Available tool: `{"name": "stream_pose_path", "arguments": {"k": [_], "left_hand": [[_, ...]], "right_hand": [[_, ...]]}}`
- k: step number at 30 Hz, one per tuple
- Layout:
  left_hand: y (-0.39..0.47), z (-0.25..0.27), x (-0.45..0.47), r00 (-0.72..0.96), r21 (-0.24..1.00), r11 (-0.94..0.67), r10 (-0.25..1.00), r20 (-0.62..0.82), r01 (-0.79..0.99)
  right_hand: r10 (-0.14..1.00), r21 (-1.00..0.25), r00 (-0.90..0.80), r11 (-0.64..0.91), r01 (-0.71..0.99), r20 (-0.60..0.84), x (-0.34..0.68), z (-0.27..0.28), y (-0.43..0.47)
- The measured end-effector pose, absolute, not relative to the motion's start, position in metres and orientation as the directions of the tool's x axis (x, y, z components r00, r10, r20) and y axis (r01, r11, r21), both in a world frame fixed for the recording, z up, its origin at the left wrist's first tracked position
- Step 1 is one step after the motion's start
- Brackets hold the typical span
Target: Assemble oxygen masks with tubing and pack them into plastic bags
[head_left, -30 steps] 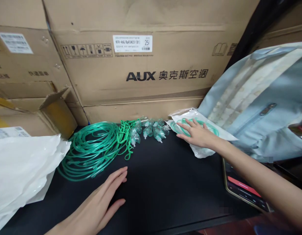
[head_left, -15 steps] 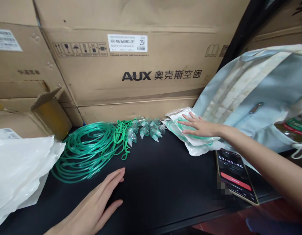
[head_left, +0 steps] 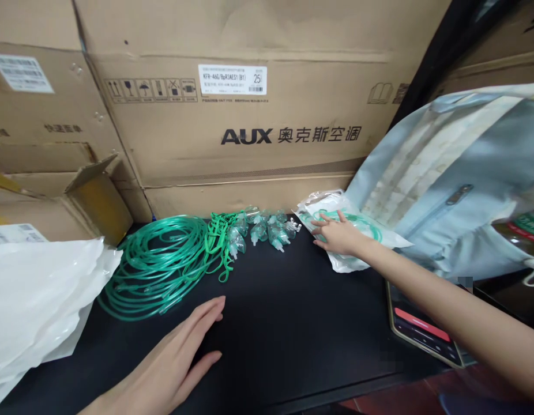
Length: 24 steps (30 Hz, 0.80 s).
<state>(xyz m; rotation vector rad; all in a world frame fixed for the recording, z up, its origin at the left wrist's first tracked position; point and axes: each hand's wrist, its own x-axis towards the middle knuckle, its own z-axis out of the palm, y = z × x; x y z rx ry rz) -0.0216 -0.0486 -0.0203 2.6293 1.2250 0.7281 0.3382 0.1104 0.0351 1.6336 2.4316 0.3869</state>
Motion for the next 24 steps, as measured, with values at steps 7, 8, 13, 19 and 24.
{"name": "stream_pose_path", "arguments": {"k": [7, 8, 13, 19, 24], "left_hand": [[-0.048, -0.021, -0.023, 0.576, 0.287, -0.668, 0.741, 0.346, 0.686], [-0.048, -0.02, -0.024, 0.587, 0.272, -0.672, 0.737, 0.335, 0.689], [-0.047, -0.018, -0.025, 0.608, 0.227, -0.678, 0.731, 0.309, 0.7], [-0.048, -0.017, -0.025, 0.609, 0.221, -0.684, 0.724, 0.325, 0.695], [-0.047, -0.02, -0.025, 0.618, 0.197, -0.691, 0.715, 0.326, 0.695]], "right_hand": [[0.938, 0.289, -0.344, 0.341, 0.895, -0.042, 0.333, 0.023, 0.119], [0.941, 0.281, -0.336, 0.335, 0.899, -0.047, 0.334, 0.022, 0.121], [0.963, 0.256, -0.261, 0.27, 0.928, -0.069, 0.336, 0.015, 0.132], [0.961, 0.225, -0.271, 0.275, 0.935, -0.051, 0.338, 0.023, 0.124], [0.928, 0.209, -0.371, 0.358, 0.91, 0.028, 0.35, 0.032, 0.103]]}}
